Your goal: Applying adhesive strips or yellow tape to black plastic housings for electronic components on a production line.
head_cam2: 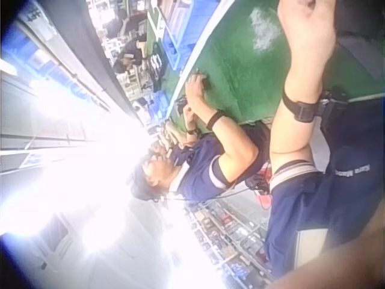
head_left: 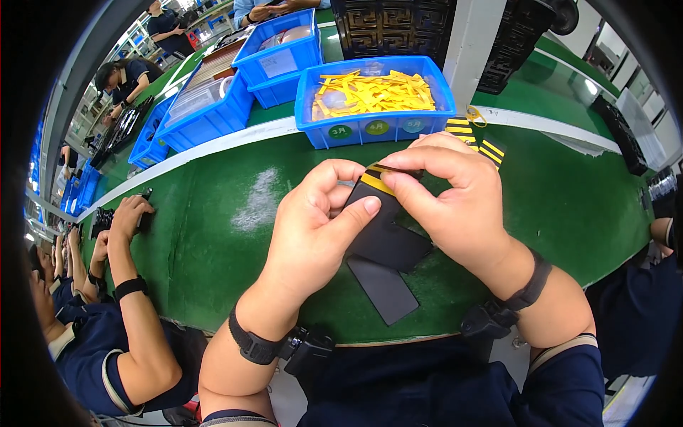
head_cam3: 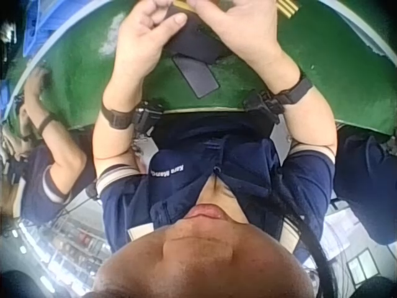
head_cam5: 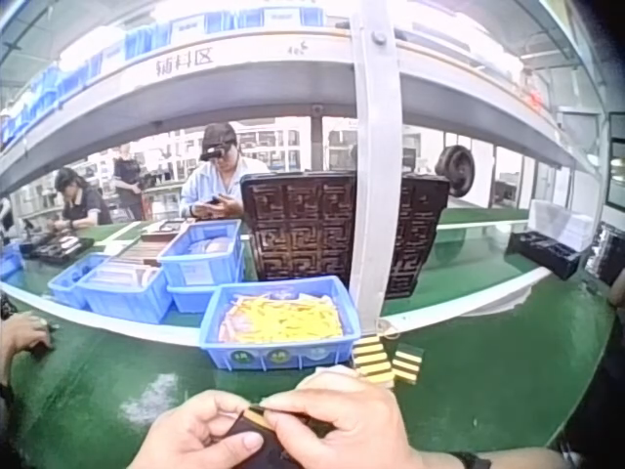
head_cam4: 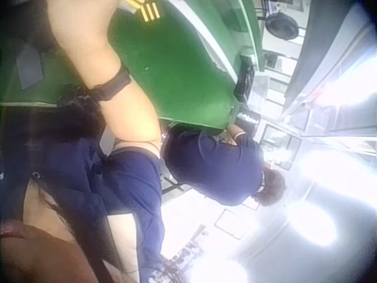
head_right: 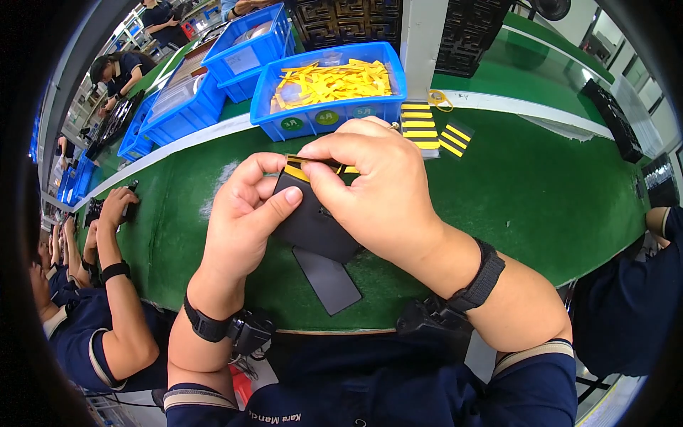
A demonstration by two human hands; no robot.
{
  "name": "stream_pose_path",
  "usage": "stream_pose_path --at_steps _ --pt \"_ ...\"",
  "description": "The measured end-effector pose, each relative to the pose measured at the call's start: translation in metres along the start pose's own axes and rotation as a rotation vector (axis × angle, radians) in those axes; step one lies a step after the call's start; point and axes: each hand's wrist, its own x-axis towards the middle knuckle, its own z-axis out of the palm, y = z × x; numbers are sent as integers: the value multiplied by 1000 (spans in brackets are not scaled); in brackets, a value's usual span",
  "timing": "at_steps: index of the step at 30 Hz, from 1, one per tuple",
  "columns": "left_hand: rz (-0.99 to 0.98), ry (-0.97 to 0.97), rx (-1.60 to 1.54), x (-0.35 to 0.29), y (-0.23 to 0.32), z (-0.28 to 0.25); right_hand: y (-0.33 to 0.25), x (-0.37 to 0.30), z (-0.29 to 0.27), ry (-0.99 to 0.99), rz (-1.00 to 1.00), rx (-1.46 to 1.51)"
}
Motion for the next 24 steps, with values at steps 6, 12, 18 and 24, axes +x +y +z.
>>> stream_pose_path --at_steps 6,12,18,24 --pt "52 1 81 -1 -1 3 6 -1 4 -53 -109 -163" --pt "130 57 25 -1 1 1 6 6 -3 -56 -139 -131" --pt "69 77 -7 1 1 -3 0 11 -12 -72 -410 -359" --pt "-9 57 122 0 1 -6 2 17 -21 76 -360 -303"
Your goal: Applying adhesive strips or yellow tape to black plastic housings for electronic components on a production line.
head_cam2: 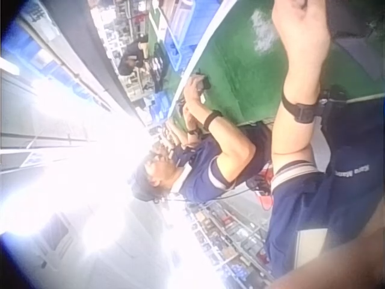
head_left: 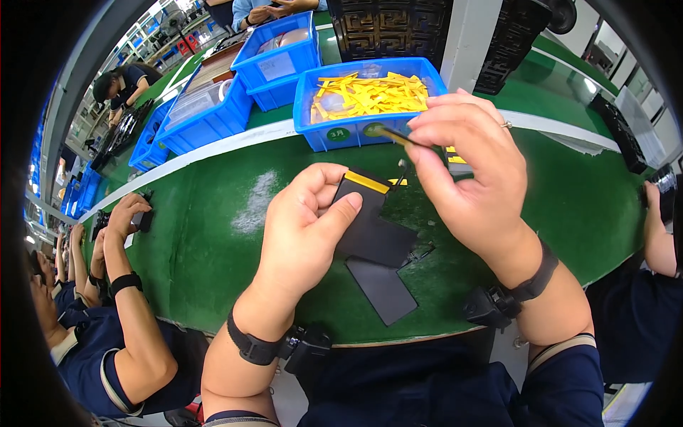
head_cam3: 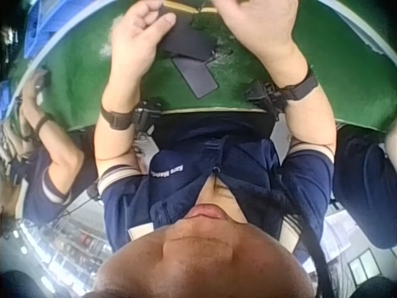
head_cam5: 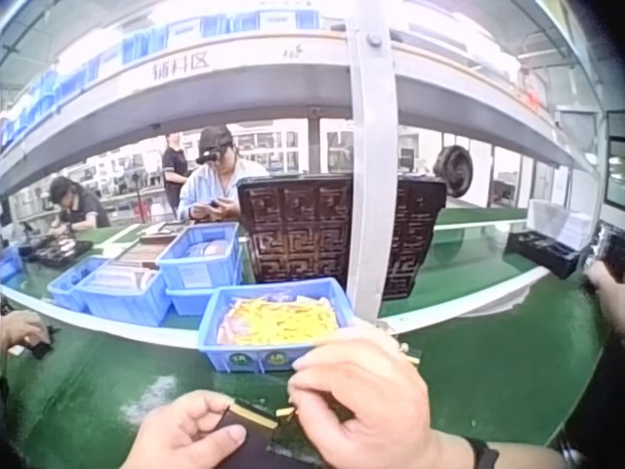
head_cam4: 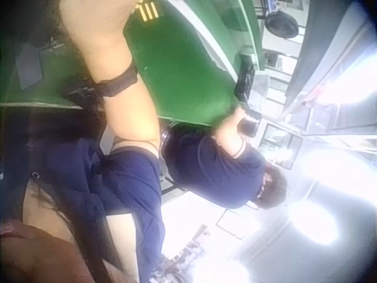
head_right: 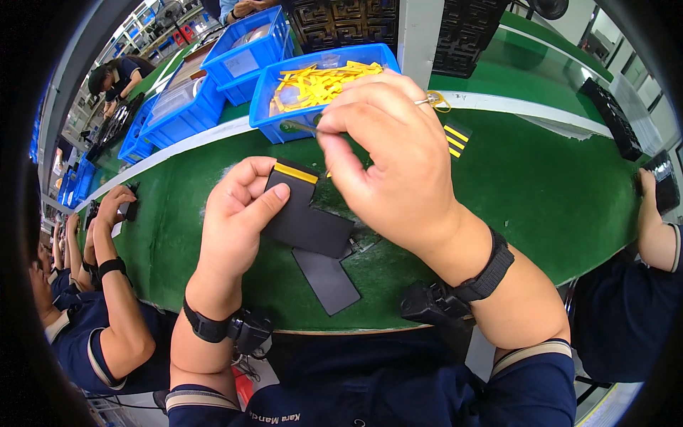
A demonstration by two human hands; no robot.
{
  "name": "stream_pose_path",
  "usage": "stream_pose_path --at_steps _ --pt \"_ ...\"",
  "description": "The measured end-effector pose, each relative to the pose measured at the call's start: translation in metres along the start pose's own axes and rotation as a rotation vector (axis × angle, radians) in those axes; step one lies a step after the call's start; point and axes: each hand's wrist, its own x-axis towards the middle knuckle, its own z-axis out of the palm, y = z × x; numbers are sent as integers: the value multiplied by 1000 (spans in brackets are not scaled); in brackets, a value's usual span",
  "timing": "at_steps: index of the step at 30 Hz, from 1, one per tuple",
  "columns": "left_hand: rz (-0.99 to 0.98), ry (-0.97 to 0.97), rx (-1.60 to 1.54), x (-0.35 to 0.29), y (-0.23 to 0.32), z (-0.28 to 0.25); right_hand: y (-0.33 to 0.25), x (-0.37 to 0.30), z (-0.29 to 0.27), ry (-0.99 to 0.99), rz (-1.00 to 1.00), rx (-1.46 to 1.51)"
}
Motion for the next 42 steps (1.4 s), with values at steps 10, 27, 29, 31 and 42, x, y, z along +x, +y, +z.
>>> stream_pose_path --at_steps 10,27,29,31,42 --pt "151 14 -302 1 -1 2 -19 -9 6 -156 11 40" --pt "147 43 -277 -1 2 5 -16 -14 19 0 337 298" --pt "140 49 -283 0 -1 6 -16 -14 20 -7 352 287" --pt "134 54 -289 0 -1 7 -17 -15 20 -64 345 256" --pt "315 199 185 -5 -4 15 -16 -14 24 -96 110 68"
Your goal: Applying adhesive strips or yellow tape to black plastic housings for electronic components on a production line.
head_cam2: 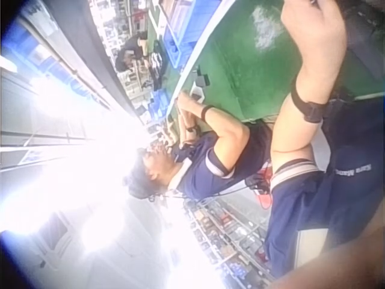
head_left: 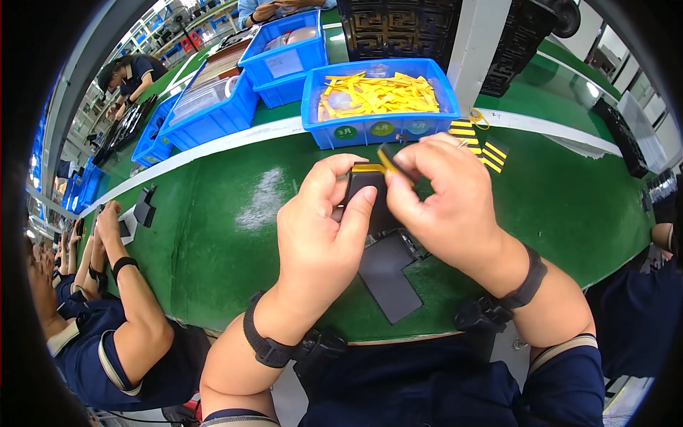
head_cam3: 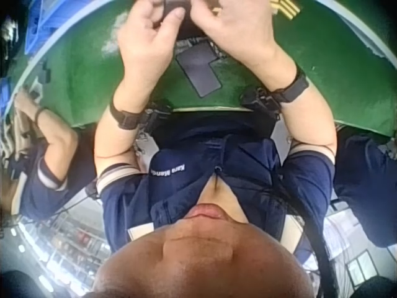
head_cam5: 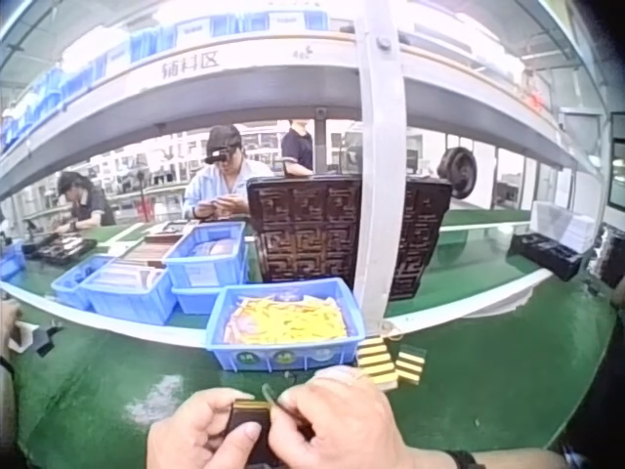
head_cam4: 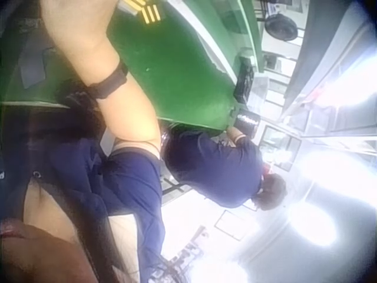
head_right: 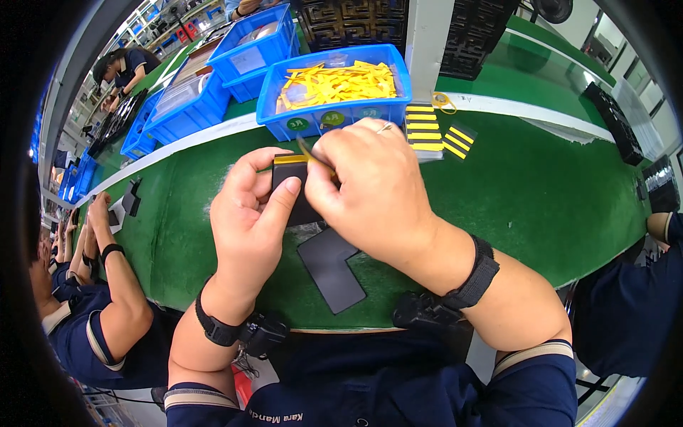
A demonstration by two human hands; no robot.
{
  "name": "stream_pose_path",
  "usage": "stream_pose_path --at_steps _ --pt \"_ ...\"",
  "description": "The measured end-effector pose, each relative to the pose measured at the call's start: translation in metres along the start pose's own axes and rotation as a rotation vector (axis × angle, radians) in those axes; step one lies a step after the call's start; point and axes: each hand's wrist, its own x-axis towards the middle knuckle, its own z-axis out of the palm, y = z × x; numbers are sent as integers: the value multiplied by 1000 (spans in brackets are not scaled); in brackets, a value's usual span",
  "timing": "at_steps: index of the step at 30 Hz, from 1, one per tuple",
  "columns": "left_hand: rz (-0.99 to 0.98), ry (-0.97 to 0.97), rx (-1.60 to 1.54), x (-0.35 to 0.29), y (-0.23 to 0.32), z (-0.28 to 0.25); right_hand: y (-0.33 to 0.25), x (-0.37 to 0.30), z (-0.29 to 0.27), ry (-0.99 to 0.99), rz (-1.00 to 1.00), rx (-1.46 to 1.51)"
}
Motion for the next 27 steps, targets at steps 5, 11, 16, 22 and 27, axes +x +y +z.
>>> stream_pose_path --at_steps 5,11,16,22,27 --pt "-204 12 -249 11 -6 -5 17 18 -3 150 -106 -186" --pt "-269 -60 -331 11 -2 -8 66 24 -16 36 -97 -593" --pt "-254 -77 -378 10 0 -10 25 19 -17 4 11 7" --pt "-200 -84 -370 9 2 -8 19 12 -15 23 81 127" --pt "-189 -80 -400 9 0 -8 16 9 -14 -22 195 196"
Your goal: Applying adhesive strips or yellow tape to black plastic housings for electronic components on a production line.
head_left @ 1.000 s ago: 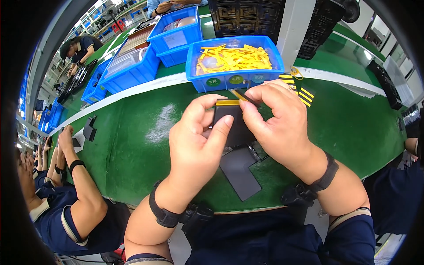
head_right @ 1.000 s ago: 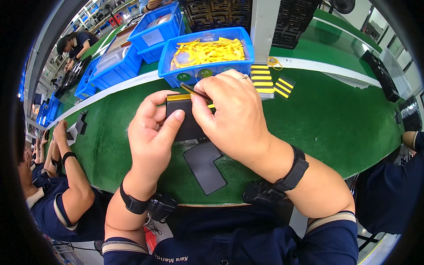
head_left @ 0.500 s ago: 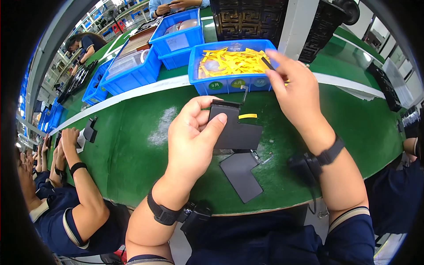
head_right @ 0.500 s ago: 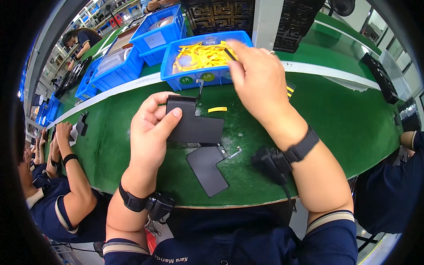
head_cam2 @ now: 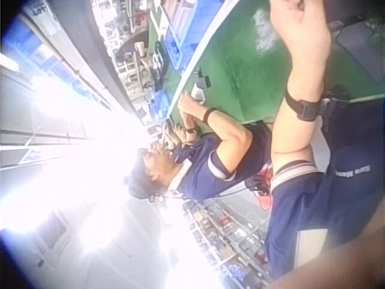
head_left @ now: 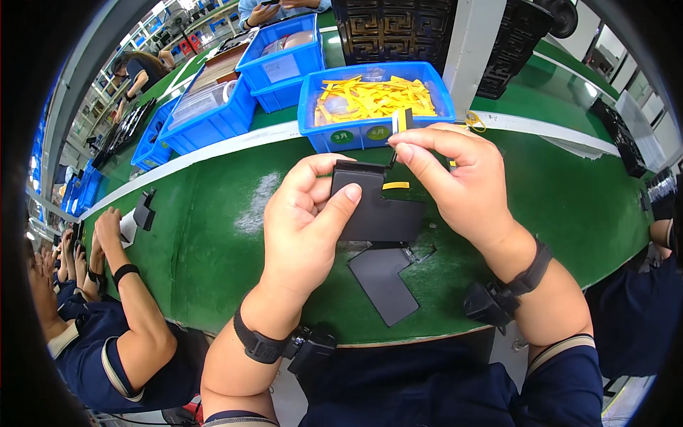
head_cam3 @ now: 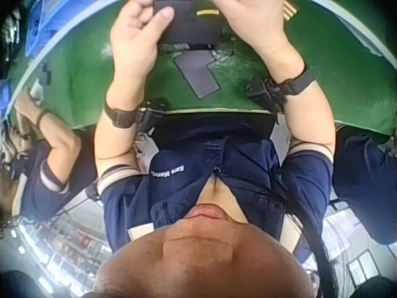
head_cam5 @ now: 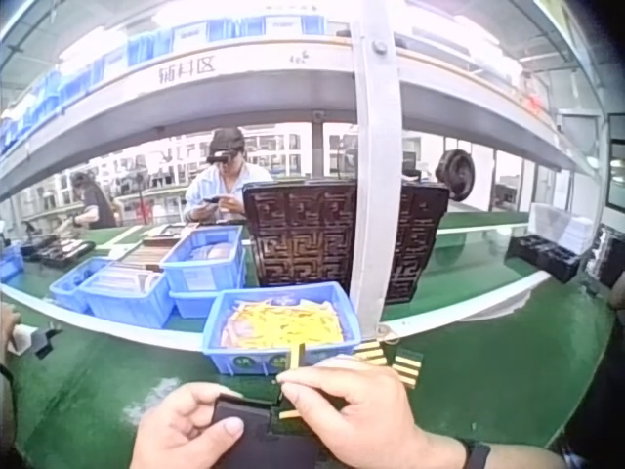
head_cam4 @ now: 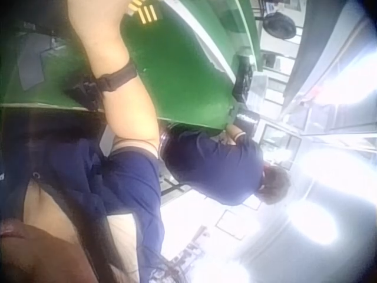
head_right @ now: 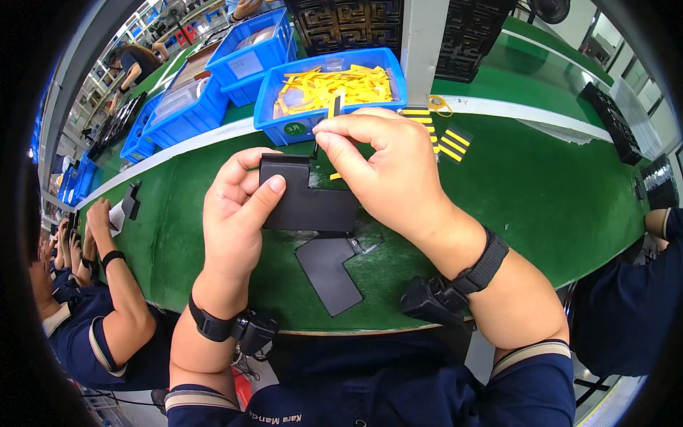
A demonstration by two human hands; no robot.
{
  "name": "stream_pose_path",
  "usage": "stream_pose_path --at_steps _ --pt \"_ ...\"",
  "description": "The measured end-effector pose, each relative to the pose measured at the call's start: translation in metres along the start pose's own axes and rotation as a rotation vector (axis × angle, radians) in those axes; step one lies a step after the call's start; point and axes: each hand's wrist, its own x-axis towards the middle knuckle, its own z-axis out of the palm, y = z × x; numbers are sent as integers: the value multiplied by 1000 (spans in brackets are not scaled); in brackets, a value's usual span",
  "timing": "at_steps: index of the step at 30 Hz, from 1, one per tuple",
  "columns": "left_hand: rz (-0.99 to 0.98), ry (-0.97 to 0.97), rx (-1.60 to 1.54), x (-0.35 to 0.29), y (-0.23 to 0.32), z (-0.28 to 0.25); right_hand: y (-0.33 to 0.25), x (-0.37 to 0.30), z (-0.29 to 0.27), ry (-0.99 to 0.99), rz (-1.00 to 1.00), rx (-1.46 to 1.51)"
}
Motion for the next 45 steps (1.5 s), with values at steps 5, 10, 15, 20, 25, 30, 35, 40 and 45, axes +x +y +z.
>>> stream_pose_path --at_steps 5,10,15,20,25,30,35,40,45 --pt "-15 -11 -16 0 1 0 -2 -2 2 -67 181 159" --pt "-20 -14 -2 1 0 -1 0 -4 6 -11 106 79" --pt "-6 150 272 25 5 -48 0 -2 2 22 133 93" --pt "169 504 1165 43 5 -132 -1 -5 8 -117 45 237" --pt "265 26 630 29 12 -48 4 -5 6 -283 -95 301" --pt "180 -78 465 20 7 -26 1 -7 7 -351 -137 348" --pt "7 -110 256 14 4 -19 -3 -8 14 -148 118 256" --pt "-174 -158 62 17 5 -18 0 -8 9 -141 94 166" --pt "-70 -96 860 27 -21 -45 4 -2 3 -4 221 161"
